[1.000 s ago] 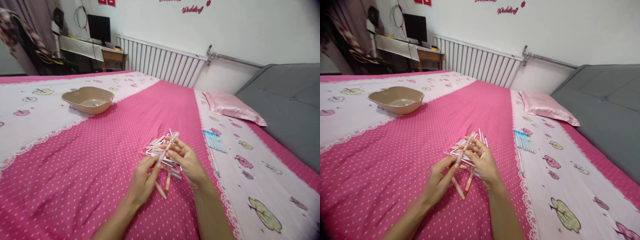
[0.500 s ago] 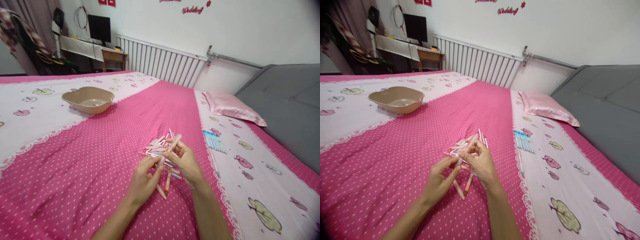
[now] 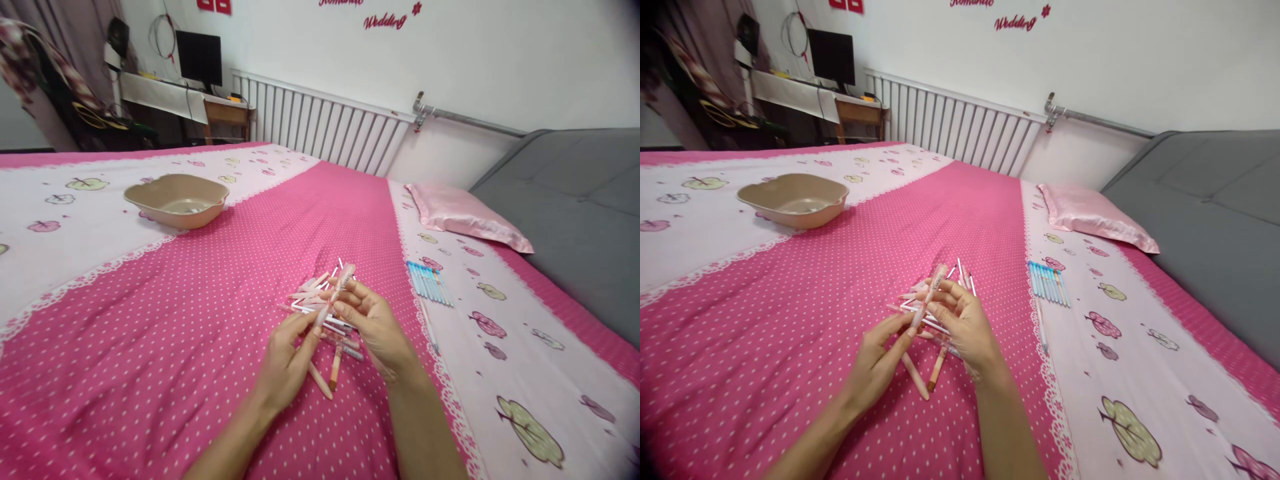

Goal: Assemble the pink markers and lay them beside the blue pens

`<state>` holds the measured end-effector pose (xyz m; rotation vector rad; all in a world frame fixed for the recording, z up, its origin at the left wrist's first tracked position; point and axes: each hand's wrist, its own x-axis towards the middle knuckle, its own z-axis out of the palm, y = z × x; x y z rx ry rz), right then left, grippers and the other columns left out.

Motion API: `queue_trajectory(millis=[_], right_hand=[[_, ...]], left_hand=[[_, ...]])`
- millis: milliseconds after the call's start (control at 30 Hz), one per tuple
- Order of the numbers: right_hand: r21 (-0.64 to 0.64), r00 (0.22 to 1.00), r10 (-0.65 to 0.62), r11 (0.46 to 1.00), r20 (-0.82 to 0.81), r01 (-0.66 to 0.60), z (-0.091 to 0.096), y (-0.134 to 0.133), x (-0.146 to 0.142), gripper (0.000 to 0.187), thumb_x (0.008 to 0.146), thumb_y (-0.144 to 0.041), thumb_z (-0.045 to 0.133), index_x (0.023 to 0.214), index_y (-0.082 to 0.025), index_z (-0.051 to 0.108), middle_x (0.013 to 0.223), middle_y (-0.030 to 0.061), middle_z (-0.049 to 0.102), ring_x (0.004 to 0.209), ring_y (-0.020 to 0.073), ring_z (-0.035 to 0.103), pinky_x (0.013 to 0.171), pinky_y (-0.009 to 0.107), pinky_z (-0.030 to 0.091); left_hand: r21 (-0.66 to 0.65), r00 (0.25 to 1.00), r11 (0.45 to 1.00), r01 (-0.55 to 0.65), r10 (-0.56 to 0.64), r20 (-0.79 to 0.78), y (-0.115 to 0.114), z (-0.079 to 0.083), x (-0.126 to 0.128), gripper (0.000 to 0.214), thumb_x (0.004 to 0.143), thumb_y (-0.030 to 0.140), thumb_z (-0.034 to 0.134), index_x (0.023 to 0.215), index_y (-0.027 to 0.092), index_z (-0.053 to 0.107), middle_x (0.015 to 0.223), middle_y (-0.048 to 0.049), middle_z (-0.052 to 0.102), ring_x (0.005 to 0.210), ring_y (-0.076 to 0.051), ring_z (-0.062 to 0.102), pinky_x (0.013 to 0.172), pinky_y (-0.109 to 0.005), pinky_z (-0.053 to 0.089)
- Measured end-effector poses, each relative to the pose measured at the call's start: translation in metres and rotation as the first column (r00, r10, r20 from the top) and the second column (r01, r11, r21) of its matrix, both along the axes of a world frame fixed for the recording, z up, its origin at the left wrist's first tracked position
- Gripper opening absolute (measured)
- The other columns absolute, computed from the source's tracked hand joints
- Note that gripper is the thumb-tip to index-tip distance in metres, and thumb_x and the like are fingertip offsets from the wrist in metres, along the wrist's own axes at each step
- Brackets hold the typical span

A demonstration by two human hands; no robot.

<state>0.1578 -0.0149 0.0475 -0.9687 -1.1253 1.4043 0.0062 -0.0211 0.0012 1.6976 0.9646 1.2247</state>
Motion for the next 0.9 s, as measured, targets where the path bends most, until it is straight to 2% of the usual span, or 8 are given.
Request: queue_trajectory(millis=[200, 333, 433, 600, 700, 900], right_hand=[[0.008, 0.998, -0.053, 0.999, 0.029, 0.053, -0.0011, 0.0005, -0.0001, 0.033, 0.070, -0.029, 0.074, 0.101, -0.024, 0.063, 0.091, 0.0006, 0.069, 0.080, 0.0139, 0.066, 0.077, 0.029, 0.053], [0.009, 0.996, -0.065, 0.998, 0.054, 0.065, -0.0009, 0.0003, -0.0018, 0.033, 0.068, -0.028, 0.076, 0.098, -0.024, 0.062, 0.093, 0.0003, 0.068, 0.082, 0.0144, 0.065, 0.075, 0.027, 0.053], [-0.001, 0.996, -0.069, 0.998, 0.063, 0.070, -0.0018, 0.0007, -0.0023, 0.037, 0.067, -0.029, 0.077, 0.100, -0.023, 0.061, 0.094, 0.0010, 0.067, 0.088, 0.0157, 0.064, 0.079, 0.028, 0.051], [0.026, 0.998, -0.054, 0.998, 0.027, 0.053, -0.0001, 0.0005, -0.0006, 0.039, 0.073, -0.032, 0.071, 0.109, -0.023, 0.059, 0.111, 0.0057, 0.063, 0.101, 0.0184, 0.060, 0.087, 0.032, 0.049], [0.009, 1.000, -0.009, 1.000, -0.023, 0.009, 0.0019, -0.0006, 0.0005, 0.043, 0.077, -0.034, 0.067, 0.117, -0.026, 0.055, 0.120, 0.0068, 0.060, 0.102, 0.0201, 0.061, 0.083, 0.035, 0.052], [-0.030, 1.000, -0.003, 1.000, -0.003, 0.003, 0.0013, -0.0007, 0.0000, 0.038, 0.075, -0.032, 0.069, 0.110, -0.024, 0.060, 0.104, 0.0063, 0.067, 0.089, 0.0201, 0.066, 0.074, 0.034, 0.055]], left_hand=[[0.025, 0.999, 1.000, 0.002, -0.001, -0.035, -0.0008, 0.0026, 0.0008, 0.028, 0.087, 0.027, 0.050, 0.111, 0.021, 0.063, 0.099, -0.0048, 0.067, 0.090, -0.018, 0.060, 0.079, -0.030, 0.047], [0.071, 0.998, 0.997, -0.034, 0.038, -0.049, 0.0001, 0.0031, 0.0023, 0.023, 0.084, 0.023, 0.056, 0.104, 0.020, 0.066, 0.093, -0.0039, 0.068, 0.082, -0.016, 0.060, 0.073, -0.027, 0.048], [0.070, 0.997, 0.996, -0.050, 0.053, -0.048, 0.0005, 0.0026, 0.0025, 0.022, 0.082, 0.023, 0.058, 0.102, 0.020, 0.067, 0.091, -0.0037, 0.069, 0.079, -0.016, 0.060, 0.071, -0.027, 0.048], [-0.016, 1.000, 1.000, -0.008, 0.008, 0.014, 0.0004, 0.0036, 0.0009, 0.027, 0.086, 0.027, 0.053, 0.108, 0.020, 0.065, 0.102, -0.0075, 0.068, 0.091, -0.020, 0.061, 0.078, -0.032, 0.049], [-0.037, 0.999, 0.999, 0.015, -0.014, 0.037, 0.0003, 0.0040, 0.0007, 0.029, 0.087, 0.028, 0.051, 0.112, 0.021, 0.064, 0.107, -0.0079, 0.067, 0.096, -0.022, 0.061, 0.083, -0.034, 0.048], [-0.040, 1.000, 0.999, 0.013, -0.012, 0.024, 0.0000, 0.0041, 0.0009, 0.029, 0.087, 0.029, 0.050, 0.111, 0.021, 0.064, 0.104, -0.0069, 0.067, 0.094, -0.021, 0.061, 0.084, -0.034, 0.048]])
